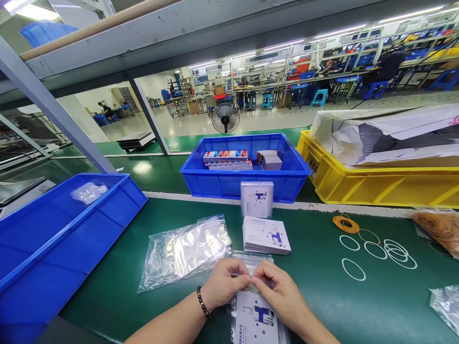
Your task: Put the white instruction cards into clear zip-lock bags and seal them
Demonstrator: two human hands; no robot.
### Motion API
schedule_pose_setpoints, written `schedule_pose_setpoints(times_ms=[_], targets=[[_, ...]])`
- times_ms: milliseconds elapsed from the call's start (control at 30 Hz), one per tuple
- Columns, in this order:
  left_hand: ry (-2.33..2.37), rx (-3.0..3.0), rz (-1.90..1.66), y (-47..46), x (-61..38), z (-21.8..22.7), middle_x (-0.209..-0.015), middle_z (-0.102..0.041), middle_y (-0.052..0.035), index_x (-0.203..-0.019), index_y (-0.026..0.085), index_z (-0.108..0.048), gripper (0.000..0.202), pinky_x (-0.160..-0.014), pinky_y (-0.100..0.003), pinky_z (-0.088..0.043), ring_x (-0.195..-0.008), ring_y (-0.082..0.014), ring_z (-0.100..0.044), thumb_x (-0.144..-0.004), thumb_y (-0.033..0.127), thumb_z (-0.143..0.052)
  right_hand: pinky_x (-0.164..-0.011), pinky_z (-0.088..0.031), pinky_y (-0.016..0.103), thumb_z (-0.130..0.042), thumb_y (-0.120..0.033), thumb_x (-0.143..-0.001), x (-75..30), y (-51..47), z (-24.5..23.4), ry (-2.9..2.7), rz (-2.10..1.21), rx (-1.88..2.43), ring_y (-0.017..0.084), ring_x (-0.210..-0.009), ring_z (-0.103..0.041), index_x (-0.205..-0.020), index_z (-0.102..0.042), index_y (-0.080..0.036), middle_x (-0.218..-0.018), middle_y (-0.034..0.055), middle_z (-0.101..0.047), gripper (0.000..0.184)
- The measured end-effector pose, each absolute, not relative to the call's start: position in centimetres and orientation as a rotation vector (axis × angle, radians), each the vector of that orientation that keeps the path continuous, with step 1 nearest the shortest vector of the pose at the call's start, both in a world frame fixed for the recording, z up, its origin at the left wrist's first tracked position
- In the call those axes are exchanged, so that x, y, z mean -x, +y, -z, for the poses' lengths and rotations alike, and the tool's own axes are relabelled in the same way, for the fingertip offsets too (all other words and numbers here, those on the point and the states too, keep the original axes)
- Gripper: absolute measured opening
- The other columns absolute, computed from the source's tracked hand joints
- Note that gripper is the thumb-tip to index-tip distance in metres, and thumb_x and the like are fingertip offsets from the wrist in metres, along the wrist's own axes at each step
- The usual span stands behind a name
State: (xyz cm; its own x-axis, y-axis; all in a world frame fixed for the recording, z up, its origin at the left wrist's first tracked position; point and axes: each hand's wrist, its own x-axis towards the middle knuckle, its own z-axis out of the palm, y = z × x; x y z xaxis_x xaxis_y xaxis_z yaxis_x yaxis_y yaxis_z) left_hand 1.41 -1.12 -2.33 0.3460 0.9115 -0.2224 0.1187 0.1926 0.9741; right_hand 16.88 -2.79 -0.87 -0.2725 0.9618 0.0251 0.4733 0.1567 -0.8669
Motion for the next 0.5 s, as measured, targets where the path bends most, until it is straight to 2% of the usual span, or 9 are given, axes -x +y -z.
schedule_pose_setpoints(times_ms=[133, 267, 333, 400, 467, 500], targets=[[1.072, -1.457, -0.739, -0.8, -0.9, 2.1, -0.059, -0.056, -0.0002, -0.060, 0.013, -0.060, 0.012, -0.054, -0.022, -0.039, -0.056, -0.0112, -0.048, -0.065, 0.024, -0.059, -0.053, -0.046, 0.026, -0.044, -0.039, -0.082, -17.3, -2.8, 1.2, -1.923, -0.902, 1.283, 0.016, -0.058, -0.055, -0.060, -0.057, -0.022, -0.062, 0.0010, -0.054, 0.030], [1.199, -1.897, -0.931, 0.0, 0.5, 1.4, -0.083, -0.062, -0.0072, -0.086, 0.015, -0.063, 0.020, -0.076, -0.032, -0.044, -0.083, -0.0192, -0.055, -0.076, 0.027, -0.052, -0.057, -0.050, 0.027, -0.044, -0.037, -0.084, -18.1, -2.4, 1.9, -1.944, -0.575, 1.252, 0.018, -0.069, -0.060, -0.083, -0.064, -0.025, -0.075, 0.0039, -0.059, 0.023], [1.401, -2.044, -0.991, 0.5, 1.2, 1.5, -0.103, -0.059, -0.0118, -0.102, 0.015, -0.059, 0.029, -0.090, -0.040, -0.039, -0.103, -0.0243, -0.049, -0.077, 0.023, -0.047, -0.064, -0.052, 0.030, -0.047, -0.037, -0.082, -18.3, -2.3, 2.3, -1.917, -0.365, 1.262, 0.021, -0.079, -0.061, -0.094, -0.062, -0.025, -0.085, 0.0059, -0.062, 0.023], [1.612, -2.120, -0.885, 0.9, 1.8, 1.9, -0.123, -0.048, -0.0148, -0.117, 0.014, -0.050, 0.044, -0.100, -0.047, -0.028, -0.122, -0.0303, -0.034, -0.073, 0.019, -0.050, -0.068, -0.052, 0.033, -0.048, -0.037, -0.082, -18.4, -2.3, 2.5, -1.921, -0.249, 1.261, 0.022, -0.084, -0.061, -0.097, -0.061, -0.025, -0.089, 0.0065, -0.063, 0.023], [1.736, -2.141, -0.662, 1.2, 2.1, 2.5, -0.132, -0.038, -0.0159, -0.125, 0.014, -0.042, 0.059, -0.102, -0.052, -0.022, -0.128, -0.0356, -0.022, -0.068, 0.017, -0.054, -0.067, -0.053, 0.032, -0.046, -0.036, -0.084, -18.4, -2.4, 2.5, -1.948, -0.227, 1.245, 0.021, -0.082, -0.062, -0.095, -0.061, -0.025, -0.088, 0.0062, -0.064, 0.021], [1.761, -2.145, -0.560, 1.3, 2.2, 2.8, -0.134, -0.037, -0.0164, -0.127, 0.013, -0.040, 0.063, -0.102, -0.053, -0.022, -0.128, -0.0373, -0.020, -0.067, 0.016, -0.055, -0.065, -0.053, 0.031, -0.046, -0.035, -0.084, -18.3, -2.4, 2.5, -1.961, -0.230, 1.232, 0.021, -0.080, -0.062, -0.094, -0.061, -0.025, -0.086, 0.0061, -0.065, 0.021]])
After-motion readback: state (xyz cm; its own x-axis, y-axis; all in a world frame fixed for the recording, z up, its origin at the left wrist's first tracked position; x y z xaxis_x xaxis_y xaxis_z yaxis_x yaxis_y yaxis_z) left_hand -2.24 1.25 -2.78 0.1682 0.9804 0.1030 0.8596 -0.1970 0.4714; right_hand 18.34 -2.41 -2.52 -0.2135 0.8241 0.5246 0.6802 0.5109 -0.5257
